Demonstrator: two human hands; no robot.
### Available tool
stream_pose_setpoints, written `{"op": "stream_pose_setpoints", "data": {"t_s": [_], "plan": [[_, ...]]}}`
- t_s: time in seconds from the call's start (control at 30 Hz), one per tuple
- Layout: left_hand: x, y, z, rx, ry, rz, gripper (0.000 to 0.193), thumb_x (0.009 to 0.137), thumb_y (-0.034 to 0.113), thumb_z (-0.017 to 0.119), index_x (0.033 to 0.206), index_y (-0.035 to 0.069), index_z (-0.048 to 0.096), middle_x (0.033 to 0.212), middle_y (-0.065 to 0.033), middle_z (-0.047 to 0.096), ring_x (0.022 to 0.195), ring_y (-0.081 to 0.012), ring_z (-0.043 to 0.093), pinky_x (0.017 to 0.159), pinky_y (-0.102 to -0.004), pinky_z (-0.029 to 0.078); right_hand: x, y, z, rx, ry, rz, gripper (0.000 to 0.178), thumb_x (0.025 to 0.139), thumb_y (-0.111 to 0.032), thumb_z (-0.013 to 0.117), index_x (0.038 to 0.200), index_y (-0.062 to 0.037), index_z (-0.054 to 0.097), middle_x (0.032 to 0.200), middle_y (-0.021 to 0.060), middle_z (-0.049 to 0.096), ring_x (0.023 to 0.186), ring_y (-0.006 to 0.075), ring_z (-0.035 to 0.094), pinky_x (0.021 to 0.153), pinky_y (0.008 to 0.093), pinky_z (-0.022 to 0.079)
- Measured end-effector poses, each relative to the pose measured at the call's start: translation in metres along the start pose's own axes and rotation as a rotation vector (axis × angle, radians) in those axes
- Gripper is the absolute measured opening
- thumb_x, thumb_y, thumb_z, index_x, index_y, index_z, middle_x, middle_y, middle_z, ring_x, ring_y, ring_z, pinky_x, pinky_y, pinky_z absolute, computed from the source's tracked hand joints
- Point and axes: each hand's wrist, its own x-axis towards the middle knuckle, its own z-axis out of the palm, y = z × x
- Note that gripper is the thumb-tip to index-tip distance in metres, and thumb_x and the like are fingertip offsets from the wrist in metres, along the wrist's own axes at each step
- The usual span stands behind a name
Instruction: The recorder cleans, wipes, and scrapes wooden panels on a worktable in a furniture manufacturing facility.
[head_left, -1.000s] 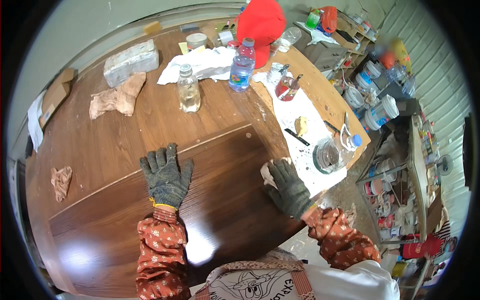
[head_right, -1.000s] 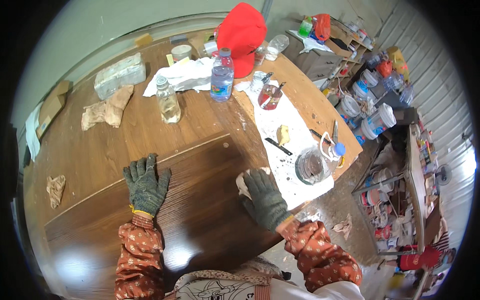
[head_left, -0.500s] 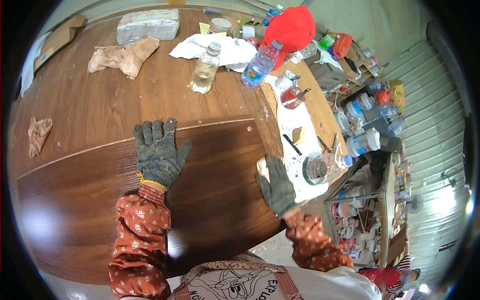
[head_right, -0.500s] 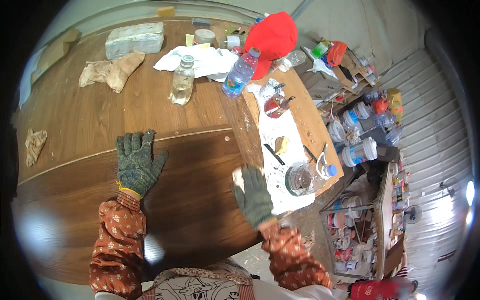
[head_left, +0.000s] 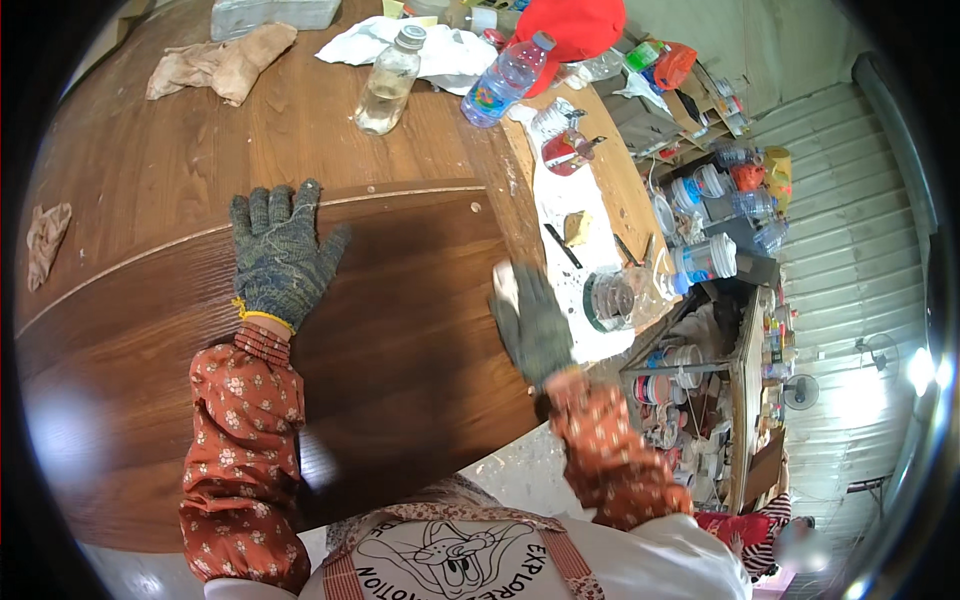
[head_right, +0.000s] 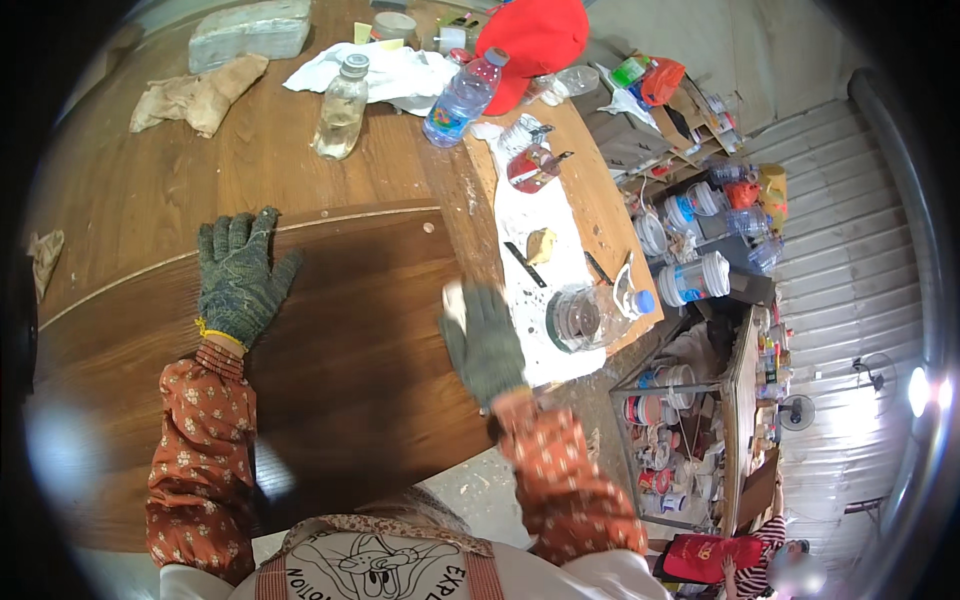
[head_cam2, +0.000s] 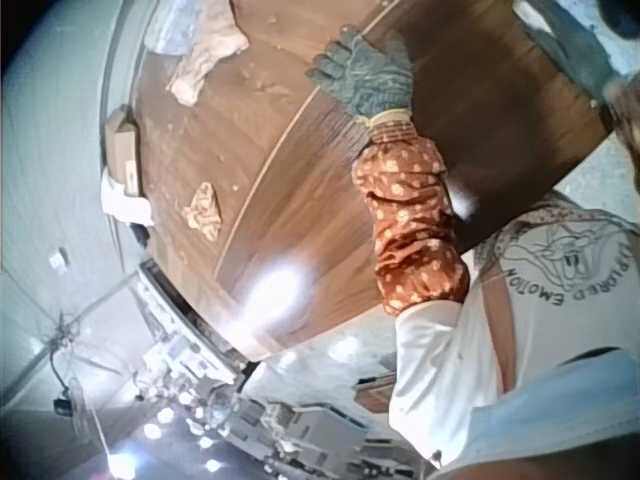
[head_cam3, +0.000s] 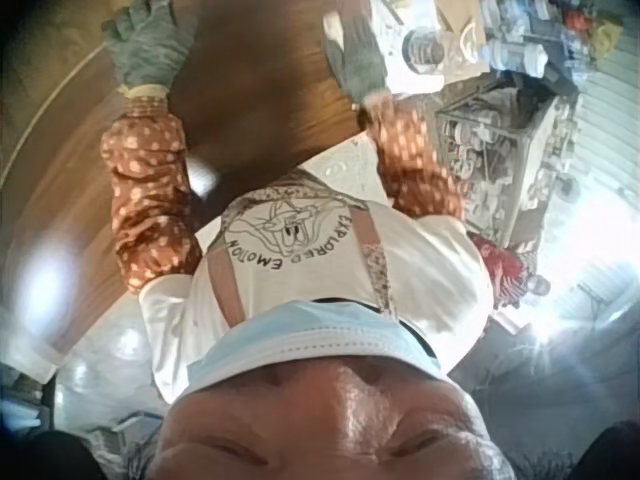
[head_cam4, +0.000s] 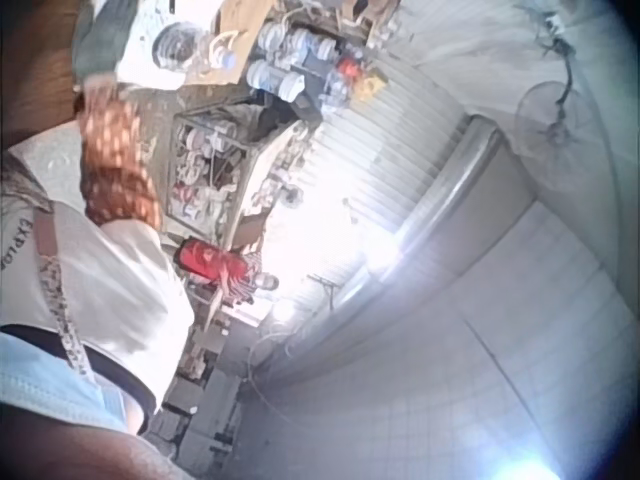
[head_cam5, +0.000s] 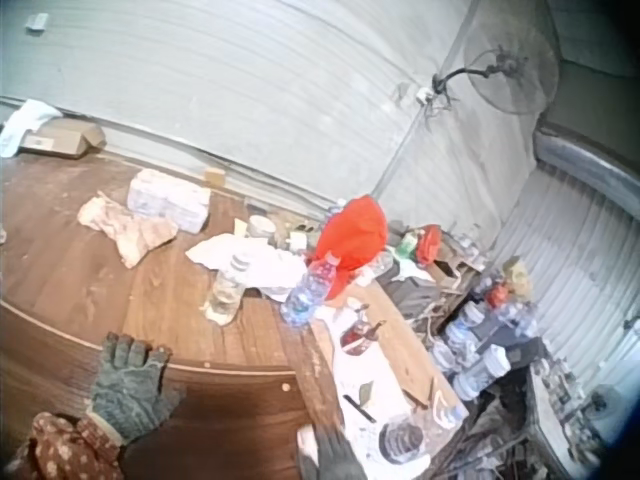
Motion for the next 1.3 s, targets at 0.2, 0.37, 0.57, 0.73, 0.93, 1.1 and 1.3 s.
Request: {"op": "stream_pose_setpoints", "data": {"t_s": [0.2, 0.37, 0.57, 0.73, 0.93, 1.1, 1.3], "plan": [[0.002, 0.0, -0.003, 0.0, -0.061, -0.026, 0.061, 0.088, 0.043, 0.06, 0.135, 0.007, 0.048, 0.13, -0.0182, 0.049, 0.127, -0.0397, 0.039, 0.113, -0.0553, 0.019, -0.129, -0.045, -0.037, 0.024, -0.099, 0.305, 0.061, 0.094, -0.033, 0.056, 0.136, 0.0084, 0.04, 0.135, 0.0285, 0.046, 0.127, 0.0466, 0.041, 0.109, 0.0511, 0.033], [0.002, 0.006, -0.002, 0.046, -0.064, -0.033, 0.059, 0.09, 0.044, 0.056, 0.134, 0.005, 0.049, 0.129, -0.0196, 0.05, 0.127, -0.0407, 0.039, 0.113, -0.0554, 0.019, -0.086, -0.043, -0.019, -0.066, -0.039, 0.225, 0.058, 0.093, -0.033, 0.057, 0.131, 0.0097, 0.045, 0.13, 0.0288, 0.049, 0.123, 0.0461, 0.044, 0.107, 0.0513, 0.035], [-0.002, 0.001, -0.006, 0.011, -0.039, -0.029, 0.058, 0.089, 0.041, 0.057, 0.132, 0.004, 0.05, 0.127, -0.0209, 0.051, 0.125, -0.0409, 0.041, 0.113, -0.0556, 0.02, 0.039, -0.021, 0.023, -0.114, 0.087, 0.031, 0.049, 0.094, -0.03, 0.053, 0.124, 0.0079, 0.051, 0.12, 0.0264, 0.054, 0.109, 0.0415, 0.051, 0.099, 0.0504, 0.038], [0.001, 0.006, -0.002, -0.015, 0.0, -0.009, 0.055, 0.086, 0.037, 0.06, 0.129, 0.004, 0.051, 0.123, -0.02, 0.052, 0.121, -0.0403, 0.043, 0.111, -0.0561, 0.022, 0.128, 0.006, 0.056, -0.048, 0.22, 0.273, 0.04, 0.093, -0.033, 0.051, 0.111, 0.0028, 0.055, 0.107, 0.022, 0.057, 0.102, 0.0385, 0.053, 0.091, 0.0489, 0.04], [0.003, 0.004, -0.002, -0.024, -0.023, -0.025, 0.057, 0.083, 0.036, 0.065, 0.129, 0.004, 0.052, 0.123, -0.0196, 0.052, 0.122, -0.0399, 0.042, 0.111, -0.056, 0.023, 0.139, -0.028, 0.051, -0.128, 0.121, 0.31, 0.035, 0.093, -0.035, 0.05, 0.104, -0.0014, 0.055, 0.112, 0.0206, 0.055, 0.105, 0.0361, 0.052, 0.091, 0.0476, 0.039], [0.003, 0.0, -0.009, -0.013, -0.015, -0.038, 0.059, 0.082, 0.037, 0.066, 0.129, 0.005, 0.052, 0.124, -0.0193, 0.051, 0.123, -0.04, 0.042, 0.111, -0.0559, 0.023, 0.129, -0.03, 0.074, -0.131, 0.303, 0.05, 0.039, 0.092, -0.036, 0.051, 0.108, -0.0015, 0.056, 0.111, 0.0171, 0.056, 0.107, 0.0341, 0.05, 0.096, 0.048, 0.035], [0.002, 0.003, -0.002, -0.041, -0.014, -0.025, 0.058, 0.081, 0.035, 0.067, 0.129, 0.006, 0.052, 0.124, -0.0183, 0.051, 0.123, -0.0396, 0.042, 0.113, -0.0555, 0.021, 0.156, -0.018, 0.055, -0.157, 0.128, 0.349, 0.033, 0.093, -0.031, 0.051, 0.109, -0.0033, 0.056, 0.11, 0.0174, 0.056, 0.104, 0.0355, 0.052, 0.092, 0.0471, 0.039]]}}
